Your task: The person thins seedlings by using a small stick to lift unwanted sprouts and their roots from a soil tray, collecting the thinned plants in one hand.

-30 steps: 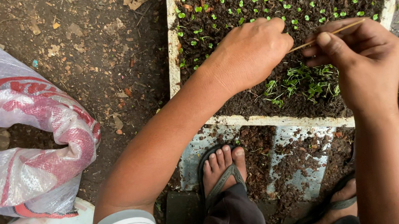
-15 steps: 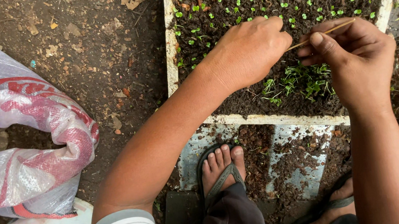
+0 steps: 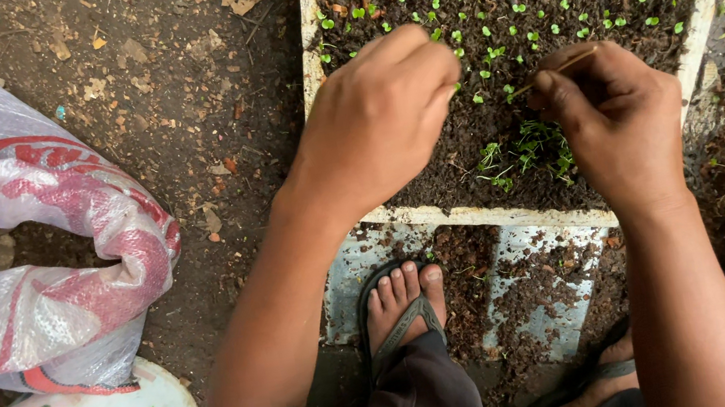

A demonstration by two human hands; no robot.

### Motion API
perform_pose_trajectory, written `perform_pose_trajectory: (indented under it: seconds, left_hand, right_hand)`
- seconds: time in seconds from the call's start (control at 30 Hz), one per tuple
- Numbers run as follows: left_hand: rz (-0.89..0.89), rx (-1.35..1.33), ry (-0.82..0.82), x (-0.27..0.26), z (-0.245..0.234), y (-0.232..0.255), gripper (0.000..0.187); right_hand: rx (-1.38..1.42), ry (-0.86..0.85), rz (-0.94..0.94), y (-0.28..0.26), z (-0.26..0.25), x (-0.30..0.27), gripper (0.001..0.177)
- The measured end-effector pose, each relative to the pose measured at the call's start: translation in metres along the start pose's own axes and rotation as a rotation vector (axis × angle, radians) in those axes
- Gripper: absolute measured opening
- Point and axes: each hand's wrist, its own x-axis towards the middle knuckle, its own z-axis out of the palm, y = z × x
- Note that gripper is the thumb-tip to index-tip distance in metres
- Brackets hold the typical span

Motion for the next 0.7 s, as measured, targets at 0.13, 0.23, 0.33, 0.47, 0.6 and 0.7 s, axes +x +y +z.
perform_pose_trajectory:
  seconds: [0.13,0.23,0.33,0.47,0.6,0.7]
  left_hand:
    - [-0.073,0.004,0.018,-0.026,-0.008,-0.002,0.011]
    - [-0.210,0.013,-0.003,-0.037,-0.009,0.001,0.021]
    - [-0.215,-0.009,0.053,-0.043,-0.003,0.000,0.023]
    - [-0.214,-0.025,-0.017,-0.045,0.009,0.001,0.009]
    - [-0.133,-0.070,-0.057,-0.045,0.031,0.001,0.004]
    - [-0.106,-0.101,-0.098,-0.045,0.047,0.011,0.006]
  right_hand:
    - [0.066,0.036,0.039,0.007,-0.004,-0.005,0.006]
    - [0.060,0.127,-0.062,0.020,-0.012,-0.010,0.013]
    - [0.058,0.200,-0.107,0.023,-0.024,-0.018,0.017]
    - [0.295,0.272,0.059,0.016,-0.035,-0.031,0.006]
    - [0.542,0.331,0.181,0.047,-0.047,-0.044,0.009]
    - [0.423,0.227,0.173,0.028,-0.048,-0.049,0.013]
